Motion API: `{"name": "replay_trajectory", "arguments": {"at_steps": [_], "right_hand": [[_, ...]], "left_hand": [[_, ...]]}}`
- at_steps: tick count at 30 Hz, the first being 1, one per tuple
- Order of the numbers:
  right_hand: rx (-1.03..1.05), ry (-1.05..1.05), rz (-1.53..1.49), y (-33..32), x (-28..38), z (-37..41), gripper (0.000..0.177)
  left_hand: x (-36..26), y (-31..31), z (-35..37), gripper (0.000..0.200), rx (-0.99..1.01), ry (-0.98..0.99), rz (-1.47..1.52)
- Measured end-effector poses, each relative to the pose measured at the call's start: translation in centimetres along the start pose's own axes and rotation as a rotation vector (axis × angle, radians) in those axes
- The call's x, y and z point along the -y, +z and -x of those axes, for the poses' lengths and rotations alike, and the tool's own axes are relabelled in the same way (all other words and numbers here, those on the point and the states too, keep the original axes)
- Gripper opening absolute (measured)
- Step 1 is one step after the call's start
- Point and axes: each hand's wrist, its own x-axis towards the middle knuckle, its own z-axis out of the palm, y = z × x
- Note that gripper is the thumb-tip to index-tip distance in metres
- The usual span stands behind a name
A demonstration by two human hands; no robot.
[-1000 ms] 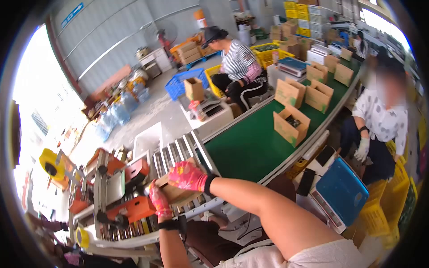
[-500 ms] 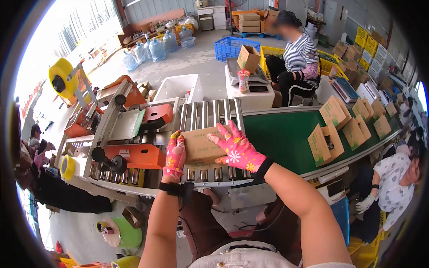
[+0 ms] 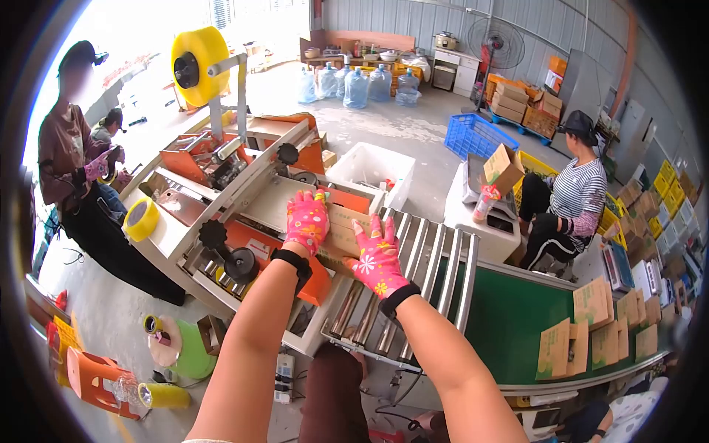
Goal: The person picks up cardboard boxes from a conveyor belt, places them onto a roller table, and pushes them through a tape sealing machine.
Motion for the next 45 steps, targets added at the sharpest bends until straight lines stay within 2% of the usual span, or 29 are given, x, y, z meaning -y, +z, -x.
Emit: {"name": "replay_trajectory", "arguments": {"at_steps": [1,4,5,7,8,9,11,13,14,15,17,20,21,22,23,24,25,26,27,29,31,33,34,35,37,39,41,43,45], "right_hand": [[0.001,-0.010,-0.009,0.7,0.8,-1.1,0.086],[0.029,0.004,-0.081,2.2,3.2,-3.6,0.104],[0.032,0.010,-0.090,3.7,3.0,-4.2,0.104],[-0.213,-0.221,-0.375,7.1,1.6,-5.2,0.108],[-0.122,-0.170,-0.386,6.8,1.4,-4.5,0.112],[0.056,-0.053,-0.559,6.1,1.0,-3.0,0.099],[0.253,0.083,-0.402,4.5,-0.8,0.8,0.085],[0.155,0.064,-0.212,3.4,-5.1,5.9,0.075],[0.097,0.071,-0.115,2.3,-8.0,8.6,0.074],[-0.021,0.131,-0.155,0.8,-11.0,11.7,0.069],[-0.145,0.469,0.002,-3.9,-16.2,17.9,0.066],[-0.345,0.822,0.423,-10.3,-24.8,28.3,0.074],[-0.370,0.831,0.640,-12.2,-27.4,31.8,0.079],[-0.354,0.942,0.747,-13.0,-29.8,35.0,0.083],[-0.256,1.098,0.686,-13.7,-32.2,37.6,0.087],[-0.052,1.315,0.624,-15.0,-33.3,38.5,0.077],[0.015,1.313,0.454,-15.5,-34.9,40.1,0.053],[0.004,1.279,0.421,-14.4,-37.0,41.5,0.040],[-0.011,1.243,0.388,-12.6,-39.5,42.9,0.028],[-0.002,1.291,0.393,-9.1,-42.2,43.5,0.016],[-0.284,1.376,0.237,-9.8,-40.4,42.2,0.014],[-0.321,1.430,0.194,-9.9,-39.5,42.5,0.014],[-0.270,1.316,0.172,-10.5,-39.0,43.0,0.016],[-0.218,1.196,0.160,-11.2,-38.4,43.3,0.017],[-0.037,1.115,0.007,-13.7,-35.6,43.7,0.022],[0.034,1.010,-0.176,-14.4,-32.7,44.3,0.032],[-0.060,0.878,-0.289,-13.5,-29.6,44.9,0.030],[-0.063,0.791,-0.360,-12.7,-26.1,45.1,0.035],[-0.074,0.725,-0.430,-11.6,-22.4,45.1,0.041]], "left_hand": [[0.1,0.2,-0.3,0.039,0.155,-0.079,0.107],[0.6,0.9,-0.4,0.039,0.127,-0.061,0.138],[0.7,0.8,-0.3,0.040,0.108,-0.046,0.174],[0.8,1.2,-0.2,0.043,0.101,-0.036,0.179],[0.9,1.1,0.2,0.045,0.058,-0.020,0.173],[0.7,0.9,0.4,0.048,0.015,0.002,0.175],[0.3,0.0,0.3,0.057,0.022,-0.002,0.191],[0.0,-1.2,-0.1,0.062,0.160,-0.029,0.225],[0.0,-0.8,0.3,0.064,0.117,-0.026,0.190],[0.5,0.3,0.1,0.065,0.110,0.003,0.188],[0.5,0.5,0.0,0.067,0.104,0.045,0.131],[0.6,0.8,-0.1,0.068,0.109,0.068,0.126],[0.4,0.6,-0.2,0.068,0.134,0.065,0.088],[0.1,0.0,-0.2,0.067,0.146,0.067,0.099],[0.3,0.4,-0.2,0.067,0.132,0.095,0.112],[0.1,0.2,-0.2,0.067,0.147,0.073,0.074],[0.4,0.4,-0.4,0.068,0.193,0.067,0.073],[0.0,0.5,-0.7,0.069,0.248,0.010,-0.004],[-1.4,0.1,-0.7,0.069,0.236,0.049,-0.011],[-5.2,-0.7,-0.2,0.068,0.243,-0.133,-0.176],[-8.9,1.6,1.0,0.063,0.198,0.200,-0.233],[-15.6,3.6,4.0,0.060,0.184,0.387,0.288],[-17.0,9.4,4.8,0.052,0.468,0.296,0.881],[-23.8,3.5,8.3,0.047,0.727,0.181,1.267],[-30.5,5.0,12.3,0.043,0.810,0.427,1.233],[-36.6,0.9,15.2,0.049,1.259,0.038,1.429],[-40.6,1.7,19.2,0.064,1.148,-0.288,1.288],[-39.9,8.3,21.5,0.061,1.122,-0.152,0.992],[-38.4,15.4,24.0,0.058,1.470,-0.597,1.346]]}}
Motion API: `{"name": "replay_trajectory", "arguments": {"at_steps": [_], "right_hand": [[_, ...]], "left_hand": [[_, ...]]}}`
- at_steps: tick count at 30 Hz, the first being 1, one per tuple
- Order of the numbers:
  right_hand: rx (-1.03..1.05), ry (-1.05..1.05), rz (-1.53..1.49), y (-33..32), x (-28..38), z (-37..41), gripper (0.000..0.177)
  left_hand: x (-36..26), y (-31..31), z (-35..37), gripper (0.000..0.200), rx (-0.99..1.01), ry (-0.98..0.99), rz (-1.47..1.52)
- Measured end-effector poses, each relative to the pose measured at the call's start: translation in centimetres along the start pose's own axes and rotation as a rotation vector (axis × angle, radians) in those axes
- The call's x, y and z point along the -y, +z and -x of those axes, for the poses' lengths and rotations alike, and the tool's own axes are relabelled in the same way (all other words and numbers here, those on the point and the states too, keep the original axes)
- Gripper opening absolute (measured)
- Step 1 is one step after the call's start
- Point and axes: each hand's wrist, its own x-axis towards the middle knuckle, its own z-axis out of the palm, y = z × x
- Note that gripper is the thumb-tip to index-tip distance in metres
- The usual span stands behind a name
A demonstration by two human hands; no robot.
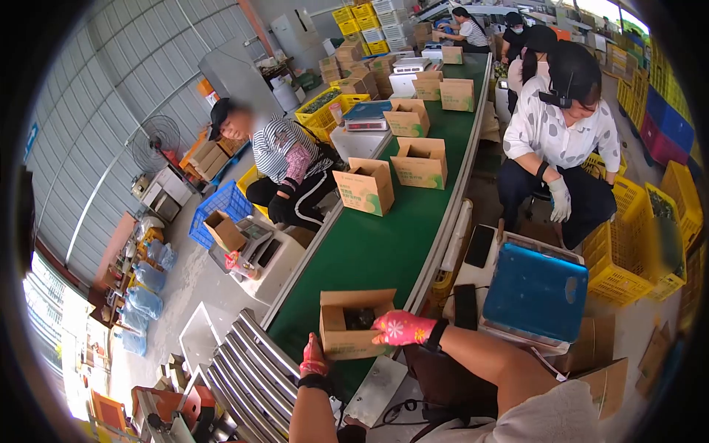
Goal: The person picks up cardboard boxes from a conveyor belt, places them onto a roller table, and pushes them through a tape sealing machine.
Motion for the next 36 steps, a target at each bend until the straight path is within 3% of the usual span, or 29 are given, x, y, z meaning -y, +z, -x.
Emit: {"name": "replay_trajectory", "arguments": {"at_steps": [2,4,8,9,10,11,12,13,14,16,22,23,26,27,29,30,33,34,36], "right_hand": [[0.040,-0.012,-0.099,1.1,1.7,0.9,0.042],[0.024,-0.036,-0.085,0.4,3.6,0.9,0.039],[-0.051,-0.287,0.037,-2.8,10.0,-0.3,0.033],[-0.046,-0.334,0.075,-2.9,11.8,-0.9,0.032],[-0.045,-0.384,0.114,-2.9,13.4,-1.5,0.031],[-0.022,-0.417,0.104,-2.7,15.0,-1.9,0.030],[-0.002,-0.453,0.096,-2.2,16.5,-2.3,0.030],[0.038,-0.504,0.113,-1.2,18.0,-2.9,0.030],[0.070,-0.548,0.103,0.1,19.3,-3.3,0.031],[0.108,-0.653,0.117,3.6,21.6,-4.4,0.028],[0.210,-0.796,0.216,7.3,27.8,-3.2,0.044],[0.305,-0.740,0.288,7.3,28.6,-3.9,0.051],[0.468,-0.619,0.198,7.1,29.7,-7.3,0.051],[0.584,-0.494,0.139,7.1,29.7,-8.1,0.049],[0.719,-0.368,0.006,8.2,29.0,-9.7,0.045],[0.684,-0.456,0.001,8.9,28.6,-10.3,0.049],[0.149,-0.633,0.073,11.8,26.6,-9.1,0.041],[0.207,-0.555,0.326,11.4,27.5,-8.8,0.036],[-0.330,-0.791,0.476,11.7,27.3,-8.7,0.040]], "left_hand": [[-2.7,1.7,5.0,0.054,-0.073,0.079,-0.046],[-5.1,0.4,8.0,0.046,-0.024,0.323,-0.364],[-10.7,-0.7,15.9,0.035,0.102,0.514,-0.101],[-10.8,-1.4,18.0,0.033,0.058,0.817,-0.347],[-10.8,-4.0,18.9,0.031,-0.020,0.921,-0.720],[-8.9,-9.2,16.1,0.030,0.163,0.590,0.062],[-8.4,-9.6,19.4,0.026,0.099,0.634,0.078],[-5.5,-14.3,17.9,0.031,-0.087,0.855,-0.363],[-5.3,-14.3,21.1,0.034,-0.180,0.792,-0.575],[-2.1,-17.4,22.6,0.047,-0.022,0.494,0.368],[-3.2,-21.5,28.3,0.052,-0.057,0.603,0.328],[-3.5,-21.6,28.0,0.043,-0.174,0.636,0.270],[-4.4,-23.4,26.7,0.029,-0.066,0.528,0.249],[-5.1,-22.9,26.7,0.024,0.064,0.563,0.171],[-4.2,-24.2,24.9,0.026,0.022,0.515,0.398],[-4.0,-24.2,24.7,0.036,0.023,0.519,0.485],[-5.1,-21.9,27.3,0.036,0.064,0.629,0.445],[-5.6,-21.6,27.9,0.035,0.044,0.616,0.415],[-6.6,-19.9,29.7,0.032,-0.100,0.707,0.314]]}}
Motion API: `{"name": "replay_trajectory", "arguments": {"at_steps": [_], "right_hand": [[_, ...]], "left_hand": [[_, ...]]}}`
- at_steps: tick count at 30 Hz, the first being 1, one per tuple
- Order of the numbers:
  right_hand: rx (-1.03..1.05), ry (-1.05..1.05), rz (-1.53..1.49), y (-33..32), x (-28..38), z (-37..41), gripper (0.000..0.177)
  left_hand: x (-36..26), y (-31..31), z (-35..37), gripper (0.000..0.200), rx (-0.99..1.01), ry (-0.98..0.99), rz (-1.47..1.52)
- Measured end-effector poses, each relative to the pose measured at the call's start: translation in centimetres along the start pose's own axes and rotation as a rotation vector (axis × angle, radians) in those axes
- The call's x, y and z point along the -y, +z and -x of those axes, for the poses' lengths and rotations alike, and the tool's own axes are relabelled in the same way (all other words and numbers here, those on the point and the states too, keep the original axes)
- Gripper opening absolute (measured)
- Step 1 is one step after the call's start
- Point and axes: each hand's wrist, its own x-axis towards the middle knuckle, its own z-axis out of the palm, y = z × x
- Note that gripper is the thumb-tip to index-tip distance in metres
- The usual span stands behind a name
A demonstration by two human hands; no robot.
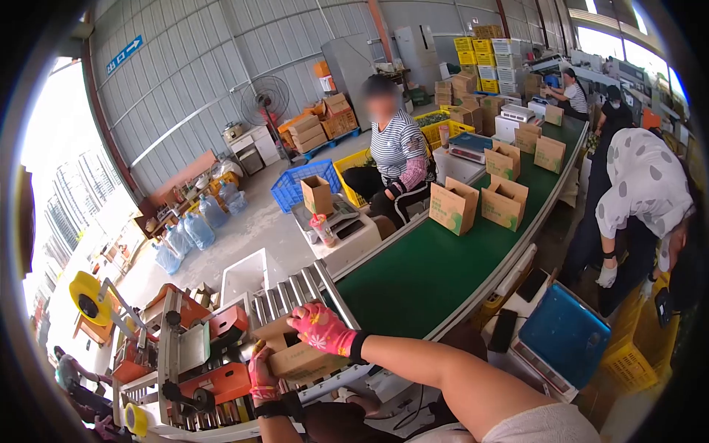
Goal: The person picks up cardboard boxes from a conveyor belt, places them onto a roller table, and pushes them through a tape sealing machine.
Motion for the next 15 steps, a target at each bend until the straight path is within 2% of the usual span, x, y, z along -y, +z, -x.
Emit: {"name": "replay_trajectory", "arguments": {"at_steps": [1,3,4,5,6,7,8,10,12,15], "right_hand": [[0.015,-0.006,0.003,0.0,0.1,0.1,0.040],[-0.247,0.000,0.219,-1.9,1.0,0.1,0.045],[-0.212,-0.008,0.163,-1.7,0.9,0.2,0.043],[-0.101,-0.042,0.201,-0.7,0.6,0.6,0.038],[0.012,-0.083,0.239,0.1,0.4,1.1,0.034],[-0.074,-0.072,-0.012,0.8,0.1,1.7,0.025],[-0.023,-0.021,-0.057,0.2,0.6,1.6,0.023],[0.014,-0.004,-0.115,-0.1,0.6,1.9,0.026],[-0.018,-0.064,-0.160,-0.5,0.3,2.4,0.035],[0.118,-0.159,-0.036,-1.6,-0.2,3.4,0.059]], "left_hand": [[0.8,0.3,-0.4,0.030,-0.144,0.147,-0.071],[2.5,0.5,-1.7,0.042,-0.205,0.343,-0.078],[2.7,1.6,-1.9,0.048,-0.250,0.420,-0.042],[1.0,3.4,0.0,0.053,-0.213,0.366,-0.091],[1.1,2.6,0.2,0.048,-0.232,0.252,-0.126],[1.8,2.4,-0.1,0.043,-0.235,0.386,-0.218],[2.5,2.4,-0.4,0.037,-0.242,0.513,-0.312],[2.9,1.8,-1.0,0.027,-0.241,0.429,-0.322],[1.5,3.1,-0.2,0.024,-0.259,0.380,-0.338],[1.5,2.5,0.1,0.029,-0.279,0.332,-0.355]]}}
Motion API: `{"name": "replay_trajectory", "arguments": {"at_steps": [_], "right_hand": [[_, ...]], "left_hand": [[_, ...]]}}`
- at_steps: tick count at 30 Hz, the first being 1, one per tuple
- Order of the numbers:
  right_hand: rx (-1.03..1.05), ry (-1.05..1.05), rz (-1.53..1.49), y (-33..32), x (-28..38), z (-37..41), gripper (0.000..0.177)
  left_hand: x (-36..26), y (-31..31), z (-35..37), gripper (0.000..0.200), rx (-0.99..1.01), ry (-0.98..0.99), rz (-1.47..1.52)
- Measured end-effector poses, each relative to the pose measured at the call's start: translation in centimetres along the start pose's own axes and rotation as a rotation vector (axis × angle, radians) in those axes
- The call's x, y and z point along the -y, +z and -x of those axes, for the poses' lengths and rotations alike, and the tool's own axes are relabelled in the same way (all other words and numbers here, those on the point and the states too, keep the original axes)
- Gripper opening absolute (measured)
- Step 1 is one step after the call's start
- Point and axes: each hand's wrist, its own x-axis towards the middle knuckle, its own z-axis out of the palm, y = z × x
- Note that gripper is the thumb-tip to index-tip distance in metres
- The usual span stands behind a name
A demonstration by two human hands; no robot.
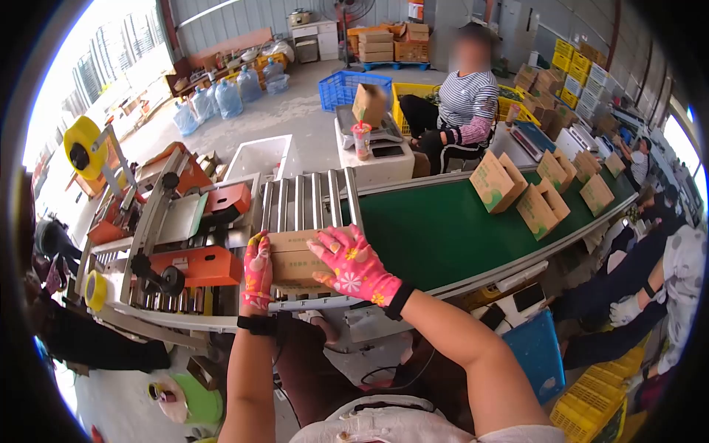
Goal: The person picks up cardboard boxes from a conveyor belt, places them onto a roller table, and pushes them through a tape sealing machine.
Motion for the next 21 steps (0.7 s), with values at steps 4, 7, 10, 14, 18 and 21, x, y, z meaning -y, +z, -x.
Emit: {"name": "replay_trajectory", "arguments": {"at_steps": [4,7,10,14,18,21], "right_hand": [[0.246,0.020,0.129,-2.2,0.2,0.6,0.076],[0.292,0.101,0.162,-0.1,-0.1,-1.2,0.075],[0.346,0.254,-0.076,2.4,-1.2,-4.7,0.075],[0.335,0.285,-0.045,5.4,-0.8,-9.1,0.076],[0.302,0.228,-0.098,8.6,0.6,-13.2,0.077],[0.322,0.193,-0.138,10.2,3.3,-16.6,0.079]], "left_hand": [[-1.7,-0.1,1.1,0.038,0.001,-0.119,-0.063],[-1.7,-0.2,-1.3,0.041,0.002,-0.102,-0.352],[-2.5,-0.8,-4.8,0.043,-0.036,-0.125,-0.334],[-0.1,-1.8,-4.7,0.045,-0.484,0.217,-0.463],[4.4,-2.1,2.4,0.045,-0.393,0.336,-0.714],[5.5,-2.1,5.7,0.048,0.013,0.441,-1.135]]}}
